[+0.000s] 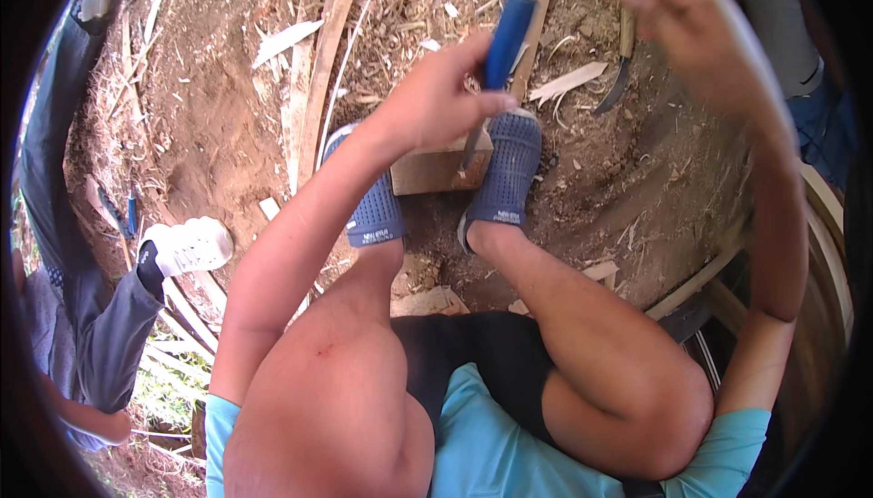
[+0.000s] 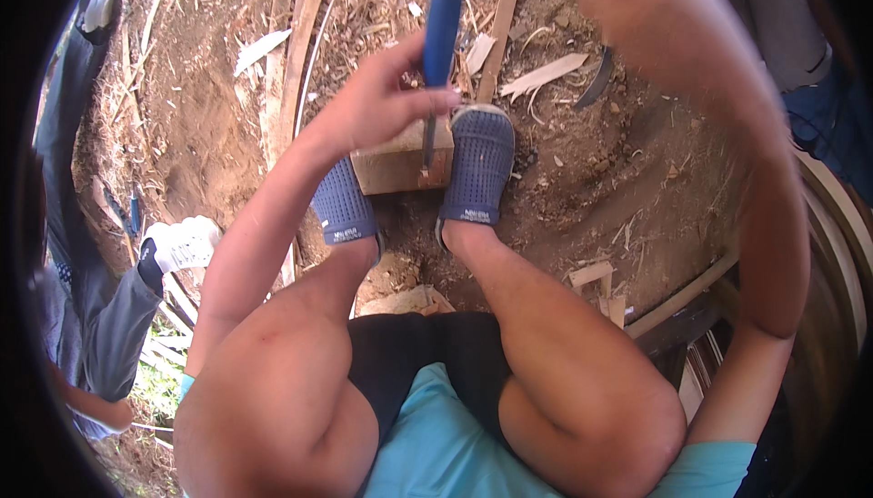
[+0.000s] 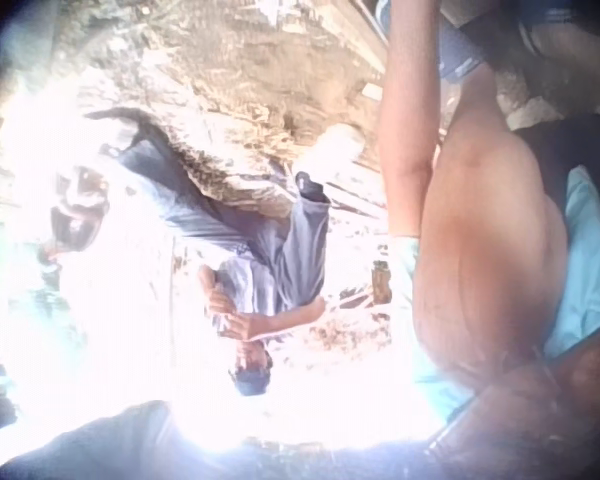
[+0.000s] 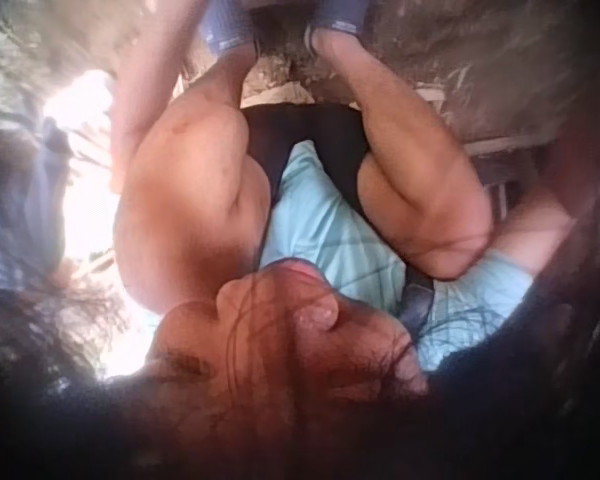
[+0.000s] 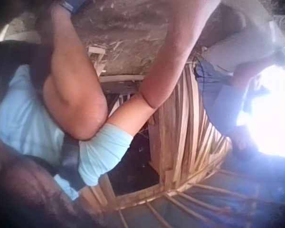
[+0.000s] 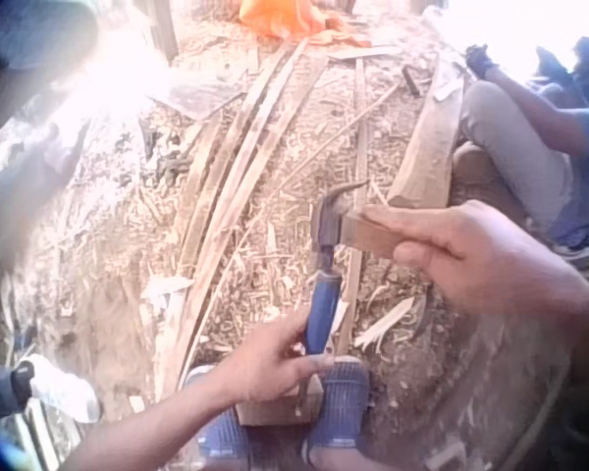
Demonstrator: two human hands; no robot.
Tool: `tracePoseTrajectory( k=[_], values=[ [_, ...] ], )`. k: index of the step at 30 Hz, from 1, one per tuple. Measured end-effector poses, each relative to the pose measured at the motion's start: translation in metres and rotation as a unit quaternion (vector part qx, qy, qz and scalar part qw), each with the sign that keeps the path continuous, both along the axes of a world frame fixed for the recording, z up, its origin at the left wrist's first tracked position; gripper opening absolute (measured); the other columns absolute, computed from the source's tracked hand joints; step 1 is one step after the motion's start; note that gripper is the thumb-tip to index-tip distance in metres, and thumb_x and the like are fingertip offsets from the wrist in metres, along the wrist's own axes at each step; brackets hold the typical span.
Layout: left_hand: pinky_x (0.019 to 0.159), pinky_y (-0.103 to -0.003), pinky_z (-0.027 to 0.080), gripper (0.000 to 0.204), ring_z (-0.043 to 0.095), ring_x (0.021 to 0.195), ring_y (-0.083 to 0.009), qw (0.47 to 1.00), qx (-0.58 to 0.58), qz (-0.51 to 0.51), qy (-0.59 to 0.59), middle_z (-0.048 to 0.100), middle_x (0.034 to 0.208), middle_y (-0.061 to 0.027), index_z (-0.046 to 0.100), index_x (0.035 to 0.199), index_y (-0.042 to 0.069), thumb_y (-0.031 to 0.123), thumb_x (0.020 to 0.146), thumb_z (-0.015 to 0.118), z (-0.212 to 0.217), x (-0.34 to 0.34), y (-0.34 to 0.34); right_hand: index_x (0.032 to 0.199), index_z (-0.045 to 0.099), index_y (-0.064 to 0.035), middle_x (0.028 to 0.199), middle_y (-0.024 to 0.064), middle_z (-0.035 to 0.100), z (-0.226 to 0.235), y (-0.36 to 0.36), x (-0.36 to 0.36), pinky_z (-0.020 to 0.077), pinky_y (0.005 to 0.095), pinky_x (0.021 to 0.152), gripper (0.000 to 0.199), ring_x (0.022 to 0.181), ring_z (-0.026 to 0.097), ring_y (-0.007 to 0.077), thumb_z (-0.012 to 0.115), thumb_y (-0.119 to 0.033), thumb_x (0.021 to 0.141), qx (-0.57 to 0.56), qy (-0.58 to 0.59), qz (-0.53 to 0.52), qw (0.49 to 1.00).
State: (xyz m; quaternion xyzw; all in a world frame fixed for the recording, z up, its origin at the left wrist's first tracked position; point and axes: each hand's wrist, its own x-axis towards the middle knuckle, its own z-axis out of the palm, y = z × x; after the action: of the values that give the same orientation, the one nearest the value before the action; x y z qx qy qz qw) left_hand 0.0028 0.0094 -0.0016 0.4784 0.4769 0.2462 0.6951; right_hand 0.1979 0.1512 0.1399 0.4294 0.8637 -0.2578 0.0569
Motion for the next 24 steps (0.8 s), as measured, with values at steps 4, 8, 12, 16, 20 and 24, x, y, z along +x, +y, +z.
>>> tracePoseTrajectory(
  k=[4, 8, 12, 16, 20, 24],
  values=[
    [0.080, -0.033, 0.057, 0.052, 0.064, 0.090, -0.0162, 0.999, -0.033, -0.005, 0.007, 0.061, 0.101, -0.0079, 0.045, 0.133, 0.004, 0.009, 0.088, 0.070, 0.000, -0.007, -0.004, 0.136, 0.051, -0.0026, 0.109, 0.0122, 0.069, -0.005, 0.007, 0.001, 0.0512, 0.0318, 0.083, 0.039, 0.094, 0.064, 0.0187, 0.050, -0.013, 0.099, -0.126, 0.134, -0.125, 0.975],
    [0.078, -0.032, 0.057, 0.046, 0.064, 0.088, -0.0155, 1.000, 0.005, -0.020, -0.022, 0.061, 0.100, -0.0078, 0.047, 0.128, 0.004, 0.011, 0.088, 0.070, -0.007, 0.005, 0.002, 0.137, 0.051, -0.0032, 0.091, 0.0069, 0.067, 0.036, -0.009, 0.002, 0.0512, 0.0261, 0.077, 0.039, 0.084, 0.062, 0.0122, 0.048, -0.013, 0.100, -0.127, 0.054, -0.102, 0.985],
    [0.077, -0.031, 0.056, 0.046, 0.064, 0.084, -0.0155, 1.000, 0.007, -0.007, 0.018, 0.061, 0.097, -0.0068, 0.048, 0.126, 0.002, 0.014, 0.088, 0.070, -0.009, -0.006, -0.004, 0.138, 0.050, -0.0041, 0.076, -0.0006, 0.063, -0.020, 0.014, 0.016, 0.0498, 0.0199, 0.061, 0.038, 0.064, 0.057, 0.0056, 0.046, -0.016, 0.102, -0.045, 0.088, -0.066, 0.993],
    [0.074, -0.030, 0.055, 0.046, 0.064, 0.082, -0.0142, 0.999, -0.013, -0.032, 0.013, 0.061, 0.093, -0.0053, 0.048, 0.125, 0.003, 0.016, 0.088, 0.071, -0.003, 0.002, 0.002, 0.138, 0.050, -0.0036, 0.072, -0.0031, 0.061, 0.004, 0.004, 0.011, 0.0455, 0.0172, 0.055, 0.038, 0.057, 0.052, 0.0031, 0.045, -0.016, 0.102, -0.064, 0.142, -0.244, 0.957],
    [0.070, -0.027, 0.053, 0.045, 0.065, 0.081, -0.0125, 0.999, -0.006, -0.024, 0.029, 0.061, 0.094, -0.0047, 0.048, 0.125, 0.005, 0.016, 0.088, 0.072, -0.015, -0.002, -0.004, 0.140, 0.048, -0.0030, 0.075, -0.0018, 0.062, -0.029, -0.003, 0.024, 0.0443, 0.0164, 0.056, 0.040, 0.060, 0.052, 0.0027, 0.046, -0.015, 0.102, -0.095, 0.115, -0.048, 0.988],
    [0.067, -0.027, 0.053, 0.043, 0.066, 0.083, -0.0127, 0.999, -0.044, -0.014, 0.011, 0.061, 0.094, -0.0036, 0.049, 0.124, 0.007, 0.018, 0.088, 0.071, -0.004, -0.002, 0.010, 0.139, 0.048, -0.0029, 0.081, 0.0003, 0.064, -0.006, 0.022, 0.023, 0.0469, 0.0206, 0.066, 0.040, 0.068, 0.056, 0.0066, 0.049, -0.016, 0.101, -0.093, 0.133, -0.208, 0.965]
  ],
)
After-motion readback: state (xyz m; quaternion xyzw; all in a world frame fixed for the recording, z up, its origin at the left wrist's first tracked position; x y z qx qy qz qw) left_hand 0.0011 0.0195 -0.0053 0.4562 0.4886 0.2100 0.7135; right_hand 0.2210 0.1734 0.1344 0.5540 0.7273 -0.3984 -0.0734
